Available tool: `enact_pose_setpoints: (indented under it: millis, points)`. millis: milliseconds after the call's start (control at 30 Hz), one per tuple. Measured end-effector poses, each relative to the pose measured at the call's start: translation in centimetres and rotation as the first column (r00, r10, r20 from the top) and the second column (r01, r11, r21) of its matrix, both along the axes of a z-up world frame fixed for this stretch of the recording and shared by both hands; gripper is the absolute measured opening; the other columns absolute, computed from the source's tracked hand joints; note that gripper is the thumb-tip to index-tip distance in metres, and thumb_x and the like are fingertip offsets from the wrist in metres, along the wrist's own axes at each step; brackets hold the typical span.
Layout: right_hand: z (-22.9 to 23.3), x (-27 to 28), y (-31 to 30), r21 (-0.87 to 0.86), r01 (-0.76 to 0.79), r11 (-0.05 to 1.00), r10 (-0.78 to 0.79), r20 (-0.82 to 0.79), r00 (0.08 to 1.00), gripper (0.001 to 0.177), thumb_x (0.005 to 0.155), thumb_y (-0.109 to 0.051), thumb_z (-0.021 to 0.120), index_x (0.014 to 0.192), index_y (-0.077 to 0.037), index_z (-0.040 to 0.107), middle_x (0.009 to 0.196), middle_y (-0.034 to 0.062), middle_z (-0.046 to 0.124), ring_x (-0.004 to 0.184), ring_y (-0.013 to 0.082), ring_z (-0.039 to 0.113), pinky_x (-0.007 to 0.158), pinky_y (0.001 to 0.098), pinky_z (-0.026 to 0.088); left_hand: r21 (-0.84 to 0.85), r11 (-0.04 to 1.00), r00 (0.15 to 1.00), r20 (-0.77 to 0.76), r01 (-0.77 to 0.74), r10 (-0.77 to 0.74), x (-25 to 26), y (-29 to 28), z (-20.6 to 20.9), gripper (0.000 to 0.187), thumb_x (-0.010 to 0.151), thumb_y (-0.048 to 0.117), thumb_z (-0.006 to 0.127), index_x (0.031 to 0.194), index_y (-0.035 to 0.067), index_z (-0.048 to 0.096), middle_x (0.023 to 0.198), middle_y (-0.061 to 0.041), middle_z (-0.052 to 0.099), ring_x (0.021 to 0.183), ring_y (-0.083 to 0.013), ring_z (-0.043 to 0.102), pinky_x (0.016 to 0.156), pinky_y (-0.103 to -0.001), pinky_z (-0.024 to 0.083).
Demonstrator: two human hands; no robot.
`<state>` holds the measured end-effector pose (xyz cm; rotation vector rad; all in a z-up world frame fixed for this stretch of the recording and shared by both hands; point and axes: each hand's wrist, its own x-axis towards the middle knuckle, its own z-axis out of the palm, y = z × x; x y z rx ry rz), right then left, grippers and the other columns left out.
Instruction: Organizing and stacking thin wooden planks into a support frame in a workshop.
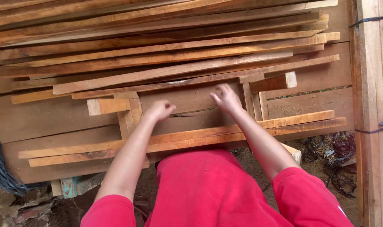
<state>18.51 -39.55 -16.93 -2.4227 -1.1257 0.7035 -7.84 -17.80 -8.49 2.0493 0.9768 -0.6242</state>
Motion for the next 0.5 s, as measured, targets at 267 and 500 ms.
enact_pose_setpoints:
  millis: [267, 500]
  points:
    - [9.3, 6.0, 13.4, 0.105, -0.094, 0.99, 0.051, 0.352, 0.935, 0.084, 0.096, -0.04, 0.073, 0.159, -0.002, 0.033, 0.161, 0.0176, 0.037, 0.143, 0.0374, 0.043, 0.115, 0.0536, 0.039, 0.445, 0.895, 0.988, 0.152, -0.033, -0.04, 6.8, 13.8, 1.6, 0.074, 0.101, 0.049, 0.059, 0.156, 0.005, 0.036, 0.154, -0.017, 0.046, 0.142, -0.0372, 0.043, 0.111, -0.058, 0.041]
    - [5.7, 8.6, 16.9, -0.106, -0.198, 0.975, 0.224, 0.405, 0.887, 0.064, 0.091, -0.058, 0.069, 0.133, -0.01, 0.062, 0.146, 0.0094, 0.053, 0.14, 0.0317, 0.045, 0.117, 0.0611, 0.027, 0.579, 0.812, 0.991, 0.044, 0.075, -0.123, 6.9, 16.4, -3.9, 0.065, 0.093, 0.044, 0.064, 0.141, 0.004, 0.047, 0.148, -0.016, 0.049, 0.149, -0.0333, 0.034, 0.124, -0.06, 0.007]
